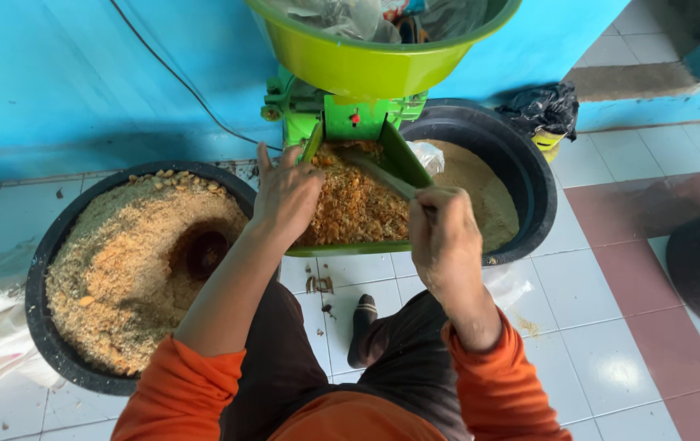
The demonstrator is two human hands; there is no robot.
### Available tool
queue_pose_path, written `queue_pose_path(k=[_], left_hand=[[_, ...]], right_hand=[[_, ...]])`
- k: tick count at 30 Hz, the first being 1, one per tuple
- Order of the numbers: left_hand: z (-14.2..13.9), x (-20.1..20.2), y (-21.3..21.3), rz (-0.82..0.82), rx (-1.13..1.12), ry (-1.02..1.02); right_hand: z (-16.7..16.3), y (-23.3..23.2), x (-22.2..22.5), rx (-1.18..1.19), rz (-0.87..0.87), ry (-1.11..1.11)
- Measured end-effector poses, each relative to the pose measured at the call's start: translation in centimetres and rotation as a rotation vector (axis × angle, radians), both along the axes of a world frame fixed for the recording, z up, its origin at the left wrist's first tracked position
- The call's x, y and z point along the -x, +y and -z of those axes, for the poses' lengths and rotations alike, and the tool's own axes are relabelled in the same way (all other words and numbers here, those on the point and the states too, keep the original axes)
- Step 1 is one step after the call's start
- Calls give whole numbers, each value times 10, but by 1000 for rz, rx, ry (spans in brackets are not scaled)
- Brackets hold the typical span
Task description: The person sits on the floor operating a green grinding machine, using a scoop to move ground material from the machine's discharge tray into a large black basin. They occasionally scoop material with a small bowl and stir the ground meal in the tray as it accumulates.
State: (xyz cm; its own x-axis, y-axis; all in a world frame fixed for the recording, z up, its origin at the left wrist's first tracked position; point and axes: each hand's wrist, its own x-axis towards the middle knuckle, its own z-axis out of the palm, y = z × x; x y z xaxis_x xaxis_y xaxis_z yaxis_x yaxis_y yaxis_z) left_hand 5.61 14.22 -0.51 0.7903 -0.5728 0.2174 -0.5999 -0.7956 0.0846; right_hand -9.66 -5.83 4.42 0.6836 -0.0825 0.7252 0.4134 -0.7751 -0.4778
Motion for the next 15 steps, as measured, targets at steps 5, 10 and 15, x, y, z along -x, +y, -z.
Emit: queue_pose_path(k=[5, 10, 15], left_hand=[[-6, -4, -4, 33, -61, -37], [-12, -19, -18, 101, -135, -31], [-16, -50, -47, 76, -118, 44]], right_hand=[[2, 4, -7, 48, 16, 4], [-18, -24, 21, 53, 203, 15], [-53, -61, 74, -55, 167, 62]])
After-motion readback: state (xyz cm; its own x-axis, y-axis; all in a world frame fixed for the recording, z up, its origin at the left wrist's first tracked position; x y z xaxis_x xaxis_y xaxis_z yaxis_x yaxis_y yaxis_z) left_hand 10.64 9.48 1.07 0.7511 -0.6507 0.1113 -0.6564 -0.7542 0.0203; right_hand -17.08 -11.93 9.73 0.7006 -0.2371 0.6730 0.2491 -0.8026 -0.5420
